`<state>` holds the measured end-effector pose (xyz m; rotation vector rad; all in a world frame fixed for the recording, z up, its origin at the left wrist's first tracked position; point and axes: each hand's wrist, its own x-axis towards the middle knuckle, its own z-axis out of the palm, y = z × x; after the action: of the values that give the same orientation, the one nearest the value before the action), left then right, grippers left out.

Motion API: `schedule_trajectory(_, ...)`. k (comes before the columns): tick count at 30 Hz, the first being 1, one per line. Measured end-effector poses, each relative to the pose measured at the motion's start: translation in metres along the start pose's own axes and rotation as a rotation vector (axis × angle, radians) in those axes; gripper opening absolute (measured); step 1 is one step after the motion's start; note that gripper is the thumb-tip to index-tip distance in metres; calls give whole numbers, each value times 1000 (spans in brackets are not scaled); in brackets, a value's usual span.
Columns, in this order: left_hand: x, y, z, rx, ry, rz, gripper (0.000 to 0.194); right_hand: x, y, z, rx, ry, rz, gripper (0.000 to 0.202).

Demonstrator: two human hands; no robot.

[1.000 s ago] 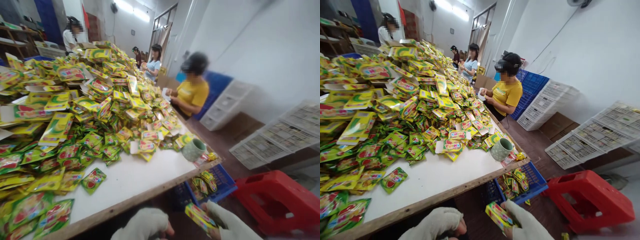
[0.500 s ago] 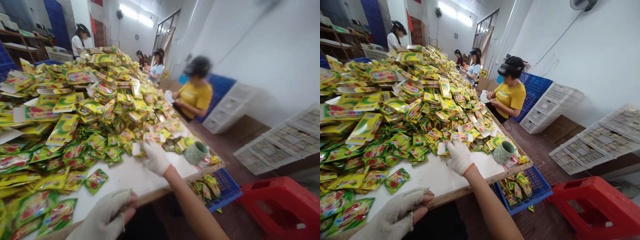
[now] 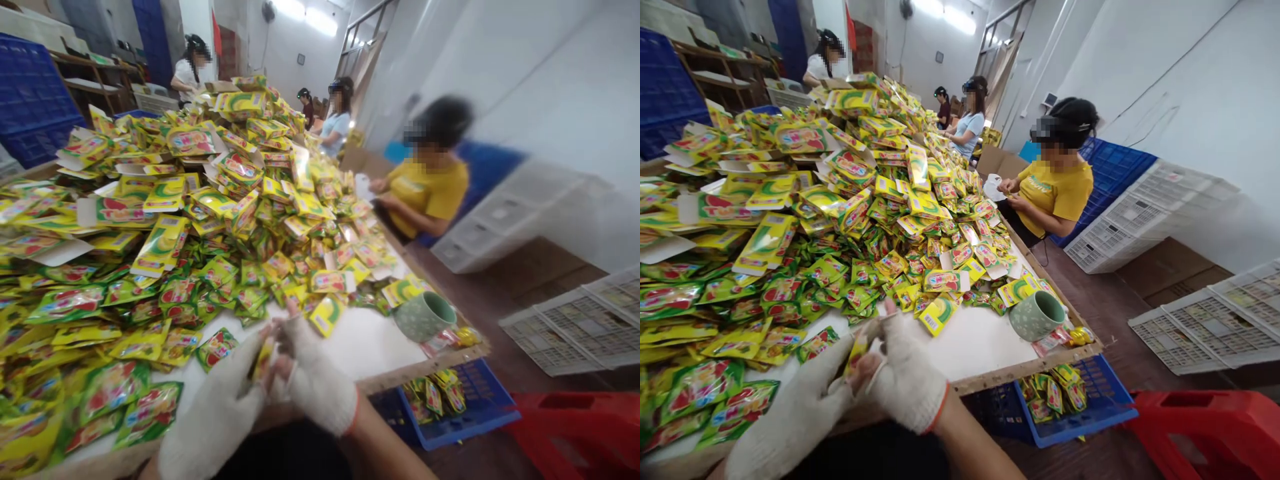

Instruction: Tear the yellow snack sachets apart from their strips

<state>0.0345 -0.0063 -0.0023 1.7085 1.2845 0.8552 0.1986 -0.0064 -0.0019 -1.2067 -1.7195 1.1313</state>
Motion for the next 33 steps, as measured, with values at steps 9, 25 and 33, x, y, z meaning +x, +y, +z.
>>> schedule_trajectory(9,27,8,-37,300,-239,0,26,78,10,-57,-919,55,107,21)
schedule_trajectory(25,17,-12,-62,524,-199,253,21,61,20,-35,-271,271,61,36)
schedule_trajectory(33,86,15,-21,877,-86,188,18,61,16,-42,-54,458,133,29)
